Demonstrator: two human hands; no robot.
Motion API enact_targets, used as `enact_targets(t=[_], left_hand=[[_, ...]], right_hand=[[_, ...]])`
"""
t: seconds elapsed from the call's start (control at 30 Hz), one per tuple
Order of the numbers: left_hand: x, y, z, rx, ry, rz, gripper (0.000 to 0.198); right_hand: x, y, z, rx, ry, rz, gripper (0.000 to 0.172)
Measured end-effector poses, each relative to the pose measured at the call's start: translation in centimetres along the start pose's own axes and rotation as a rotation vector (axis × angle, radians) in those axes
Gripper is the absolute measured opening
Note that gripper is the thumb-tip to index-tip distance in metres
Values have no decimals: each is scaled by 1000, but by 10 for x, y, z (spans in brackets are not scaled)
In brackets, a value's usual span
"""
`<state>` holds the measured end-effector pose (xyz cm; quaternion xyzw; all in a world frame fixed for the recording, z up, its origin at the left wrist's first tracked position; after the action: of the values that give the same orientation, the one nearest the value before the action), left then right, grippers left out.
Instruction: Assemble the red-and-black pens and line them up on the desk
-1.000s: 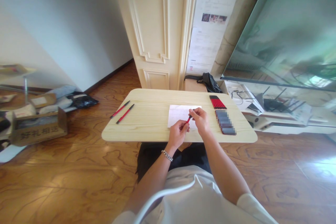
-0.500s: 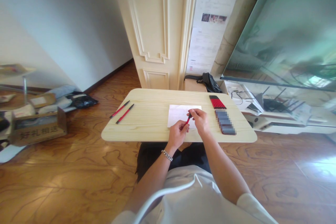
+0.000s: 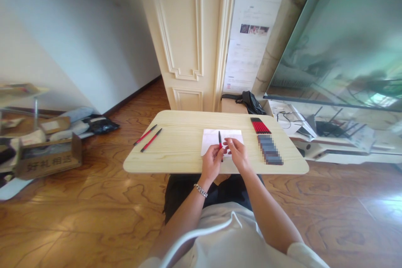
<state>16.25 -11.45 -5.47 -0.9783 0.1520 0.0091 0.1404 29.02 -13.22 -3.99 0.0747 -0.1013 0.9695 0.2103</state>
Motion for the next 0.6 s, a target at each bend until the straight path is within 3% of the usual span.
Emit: enact_targets(t=[0.17, 0.37, 0.5, 0.6], left_hand=[[1, 1, -11, 14, 169, -70, 30], [16, 1, -12, -50, 256, -33, 29], [14, 2, -16, 20, 45, 72, 29], [-7, -2, -16, 131, -281, 44, 24]], right_hand=[[-13, 23, -7, 5, -43, -23, 41], [-3, 35, -5, 131, -495, -48, 24], [-4, 22, 1, 142, -692, -93, 24], [-18, 3, 8, 99, -772, -102, 25]])
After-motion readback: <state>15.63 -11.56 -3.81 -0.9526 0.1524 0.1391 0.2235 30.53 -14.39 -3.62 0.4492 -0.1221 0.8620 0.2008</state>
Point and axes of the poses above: each hand's wrist, its own y-axis away from the middle knuckle, its own x-axis out of the palm, z = x × y, the point moved 4 cm from there along -y, towards the middle knuckle, and after that the axes turned 13 degrees about -y, right-handed, at the moved point
